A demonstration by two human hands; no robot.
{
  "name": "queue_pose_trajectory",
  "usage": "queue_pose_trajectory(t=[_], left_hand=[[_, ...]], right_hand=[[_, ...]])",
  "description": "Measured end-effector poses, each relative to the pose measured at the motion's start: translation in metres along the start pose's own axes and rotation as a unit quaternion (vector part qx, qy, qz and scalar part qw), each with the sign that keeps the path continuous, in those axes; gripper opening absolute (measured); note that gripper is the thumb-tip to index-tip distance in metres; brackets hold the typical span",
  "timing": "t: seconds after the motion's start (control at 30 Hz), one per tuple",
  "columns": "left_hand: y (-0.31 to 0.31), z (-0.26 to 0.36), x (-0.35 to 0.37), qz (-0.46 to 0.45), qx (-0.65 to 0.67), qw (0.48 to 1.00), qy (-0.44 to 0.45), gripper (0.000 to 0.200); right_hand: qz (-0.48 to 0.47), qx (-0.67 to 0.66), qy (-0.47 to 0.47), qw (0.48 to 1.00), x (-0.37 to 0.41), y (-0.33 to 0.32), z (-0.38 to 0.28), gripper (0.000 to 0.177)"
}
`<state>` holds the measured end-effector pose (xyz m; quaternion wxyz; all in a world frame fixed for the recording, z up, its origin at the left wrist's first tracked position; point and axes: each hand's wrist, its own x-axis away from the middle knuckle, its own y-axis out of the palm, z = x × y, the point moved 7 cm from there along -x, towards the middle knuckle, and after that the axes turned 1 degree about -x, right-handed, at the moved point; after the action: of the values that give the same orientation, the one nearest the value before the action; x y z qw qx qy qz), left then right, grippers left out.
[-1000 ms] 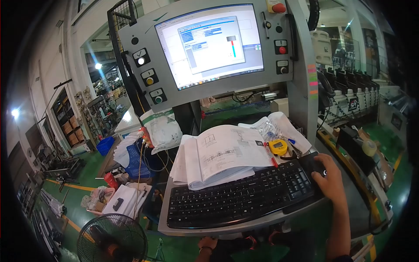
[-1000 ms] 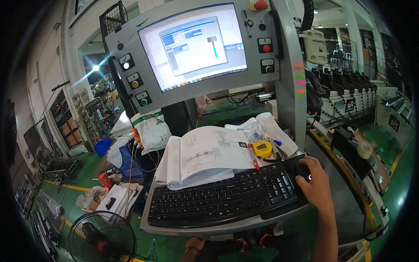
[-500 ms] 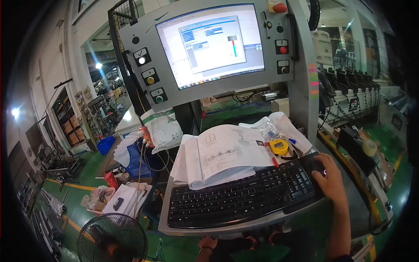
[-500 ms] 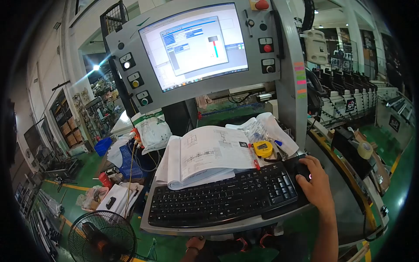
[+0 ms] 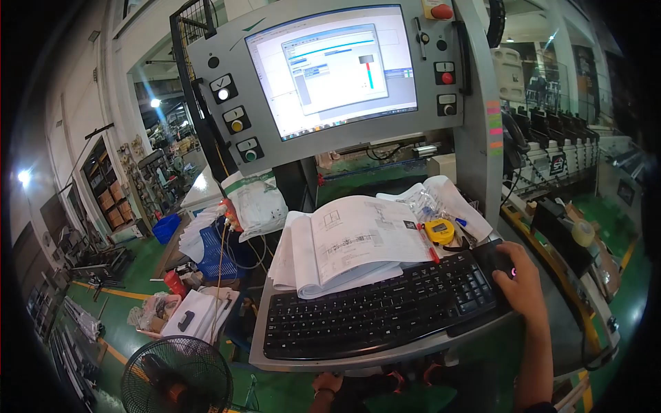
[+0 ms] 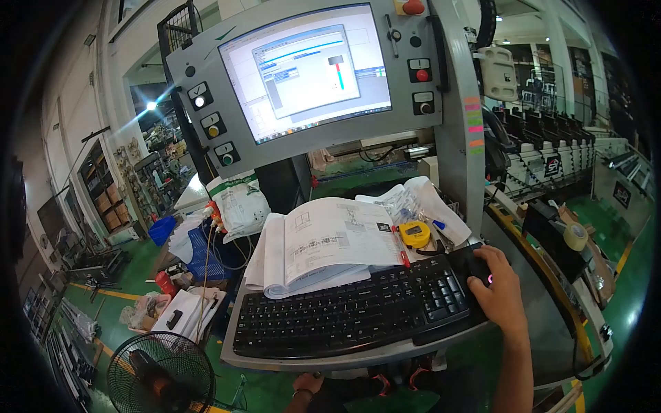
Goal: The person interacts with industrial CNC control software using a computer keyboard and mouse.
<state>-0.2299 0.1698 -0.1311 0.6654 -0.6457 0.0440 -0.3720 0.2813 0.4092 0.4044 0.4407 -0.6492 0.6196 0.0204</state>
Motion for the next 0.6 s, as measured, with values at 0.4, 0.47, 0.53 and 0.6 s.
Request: queue_pose_trajectory(t=[0.4,0.47,0.53,0.6], left_hand=[[-0.0027,0.0027,0.0026,0.016,-0.006,1.000,0.017,0.078],[-0.0027,0.0022,0.0036,0.009,-0.006,1.000,0.016,0.087],[-0.0038,0.0027,0.0055,0.018,-0.004,1.000,0.015,0.087],[-0.0064,0.0037,0.0069,0.025,-0.008,0.999,0.022,0.086]], right_hand=[[-0.006,-0.012,0.014,1.000,0.0000,-0.0001,-0.0017,0.051],[-0.004,-0.006,0.007,1.000,-0.0002,0.0006,0.0007,0.050],[-0.005,-0.009,0.011,1.000,-0.0002,-0.0001,-0.0020,0.050],[0.001,-0.010,0.005,1.000,0.0003,-0.0005,-0.0023,0.050]])
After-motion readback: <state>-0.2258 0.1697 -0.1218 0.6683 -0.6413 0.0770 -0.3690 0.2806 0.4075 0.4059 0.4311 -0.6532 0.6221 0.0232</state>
